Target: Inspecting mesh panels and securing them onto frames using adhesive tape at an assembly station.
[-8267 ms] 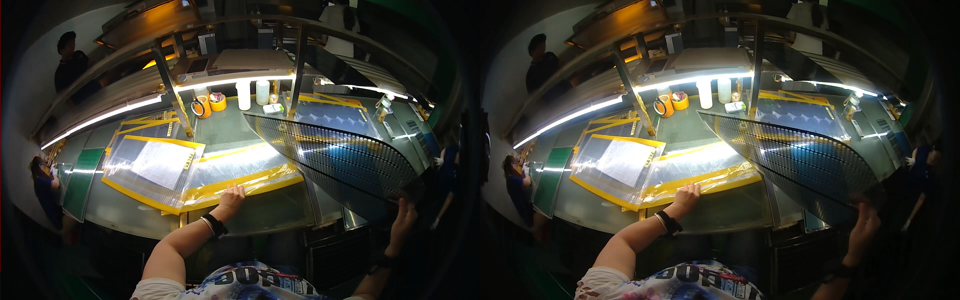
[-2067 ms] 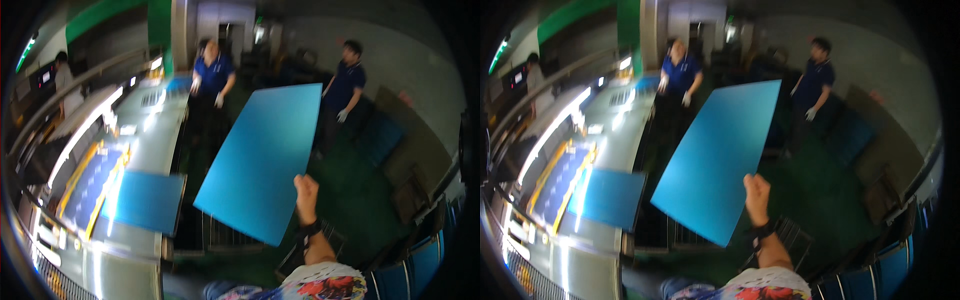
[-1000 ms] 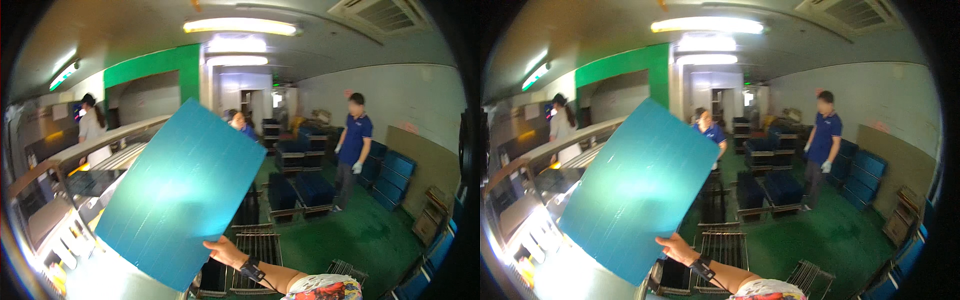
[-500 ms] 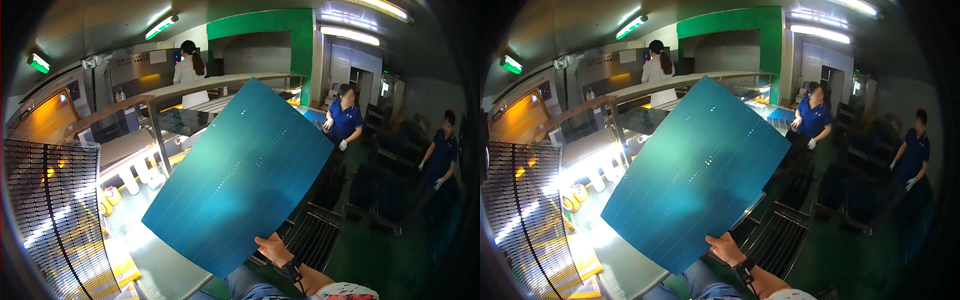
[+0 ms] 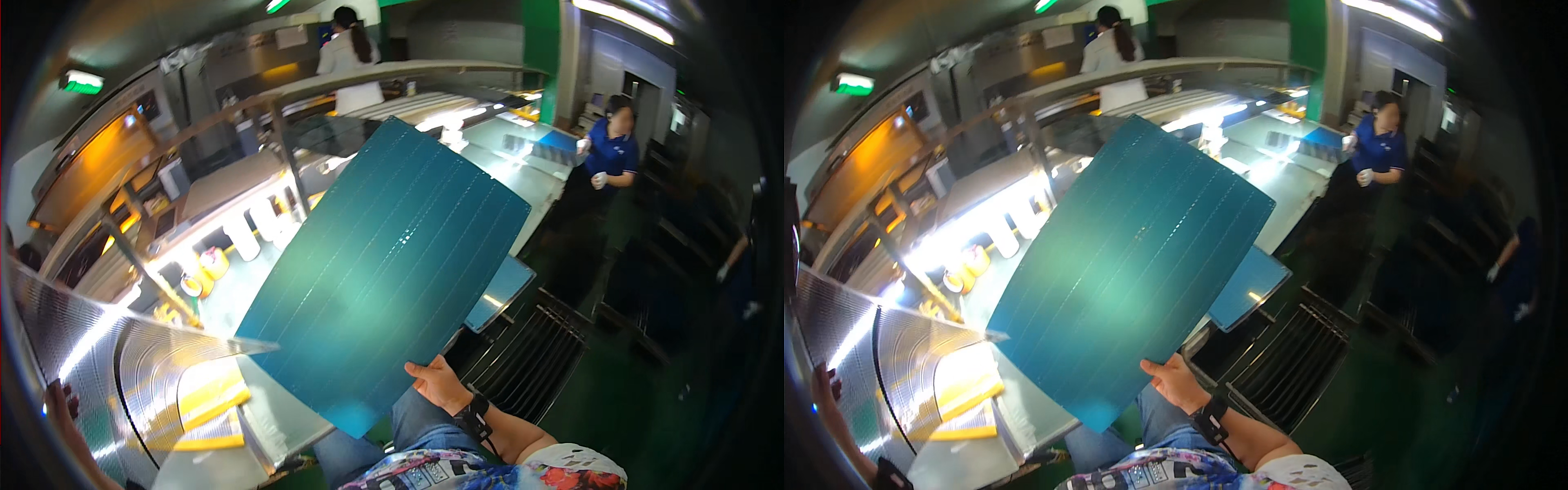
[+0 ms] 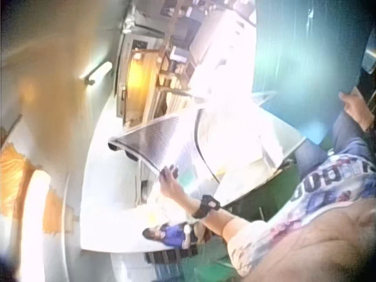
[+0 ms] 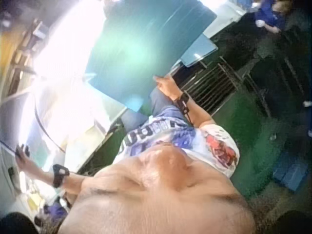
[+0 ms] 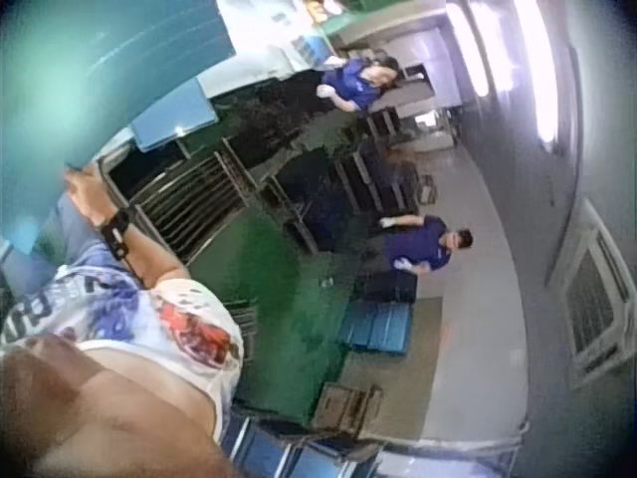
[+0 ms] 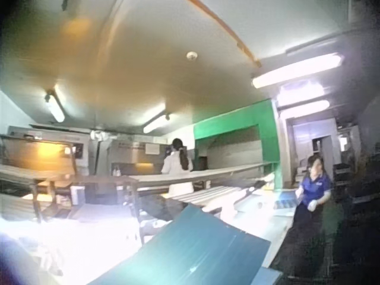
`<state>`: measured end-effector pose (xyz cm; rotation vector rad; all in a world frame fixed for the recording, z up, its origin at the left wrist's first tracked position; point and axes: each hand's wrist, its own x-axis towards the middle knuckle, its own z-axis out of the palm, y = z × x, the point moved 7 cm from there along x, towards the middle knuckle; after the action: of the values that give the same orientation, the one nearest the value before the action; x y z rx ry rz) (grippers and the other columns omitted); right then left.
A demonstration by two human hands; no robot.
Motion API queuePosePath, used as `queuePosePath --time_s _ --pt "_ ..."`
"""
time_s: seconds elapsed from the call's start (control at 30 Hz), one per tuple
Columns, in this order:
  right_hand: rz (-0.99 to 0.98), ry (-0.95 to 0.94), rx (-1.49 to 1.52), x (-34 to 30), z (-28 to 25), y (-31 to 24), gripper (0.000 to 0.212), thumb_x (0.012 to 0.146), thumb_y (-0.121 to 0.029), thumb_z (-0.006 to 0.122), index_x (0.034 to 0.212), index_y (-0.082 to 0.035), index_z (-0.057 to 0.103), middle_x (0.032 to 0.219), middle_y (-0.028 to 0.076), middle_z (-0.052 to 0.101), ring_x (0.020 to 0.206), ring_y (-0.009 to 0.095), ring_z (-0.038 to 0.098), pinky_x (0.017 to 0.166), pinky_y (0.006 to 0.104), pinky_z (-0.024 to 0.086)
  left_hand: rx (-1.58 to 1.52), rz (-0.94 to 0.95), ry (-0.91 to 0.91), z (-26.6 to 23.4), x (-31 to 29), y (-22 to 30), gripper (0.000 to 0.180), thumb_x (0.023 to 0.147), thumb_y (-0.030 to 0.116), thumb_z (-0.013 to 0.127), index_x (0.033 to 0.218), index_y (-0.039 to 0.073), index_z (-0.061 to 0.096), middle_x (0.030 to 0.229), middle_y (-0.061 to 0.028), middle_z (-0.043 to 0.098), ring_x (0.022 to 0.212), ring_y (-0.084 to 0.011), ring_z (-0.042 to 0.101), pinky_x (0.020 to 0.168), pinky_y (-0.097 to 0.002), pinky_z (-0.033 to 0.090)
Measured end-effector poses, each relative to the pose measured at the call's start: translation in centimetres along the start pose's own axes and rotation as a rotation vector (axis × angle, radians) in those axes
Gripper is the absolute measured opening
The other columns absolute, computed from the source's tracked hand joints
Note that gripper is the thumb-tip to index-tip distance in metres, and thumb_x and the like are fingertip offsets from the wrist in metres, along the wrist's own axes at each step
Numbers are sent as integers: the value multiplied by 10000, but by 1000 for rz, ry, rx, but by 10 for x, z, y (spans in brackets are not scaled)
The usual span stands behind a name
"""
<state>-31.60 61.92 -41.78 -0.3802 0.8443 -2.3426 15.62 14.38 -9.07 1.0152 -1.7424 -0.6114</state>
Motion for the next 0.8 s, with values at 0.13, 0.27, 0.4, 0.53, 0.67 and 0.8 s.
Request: queuePosePath --time_s 0.13,0.27,0.4,0.53,0.67,0.8 --pt "93 124 -196 -4 -12 26 56 926 -92 690 977 -105 670 880 -57 649 656 32 533 513 196 367 357 471 91 -8 -13 33 283 1009 182 528 1201 9 643 1126 -140 665 932 -253 658 935 -341 482" --pt "150 266 -267 0 -29 22 193 886 -85 739 1016 -95 598 838 -34 614 668 54 539 496 214 403 572 586 135 -7 -25 67 208 1013 131 537 1015 -53 634 732 -48 578 645 -115 491 586 -288 398" --pt "140 152 -284 28 -28 -55 373 941 -1 610 1301 -26 518 1178 102 623 1056 229 623 858 390 557 649 571 192 -22 -36 87 207 1003 159 566 1032 -35 633 705 -54 508 630 -116 443 577 -299 374" --pt "9 192 -795 77 -12 -167 395 962 -70 593 1346 -24 512 1224 110 628 1109 229 607 954 366 492 728 461 312 -61 -41 80 219 996 178 585 1068 -21 644 711 -43 479 638 -119 431 589 -288 380" --pt "-300 -154 -1114 120 67 -234 324 962 -197 631 1207 15 630 1065 51 693 966 150 644 881 297 494 804 536 259 -109 -51 67 266 1003 159 531 1173 -20 629 865 -125 656 777 -171 595 729 -298 469" --pt "-245 -314 -1341 180 129 -236 310 954 -238 627 1145 5 655 1006 55 682 881 130 620 815 271 483 1529 823 342 -160 -59 74 300 988 41 495 1263 32 616 1167 -167 665 984 -282 680 860 -346 532"
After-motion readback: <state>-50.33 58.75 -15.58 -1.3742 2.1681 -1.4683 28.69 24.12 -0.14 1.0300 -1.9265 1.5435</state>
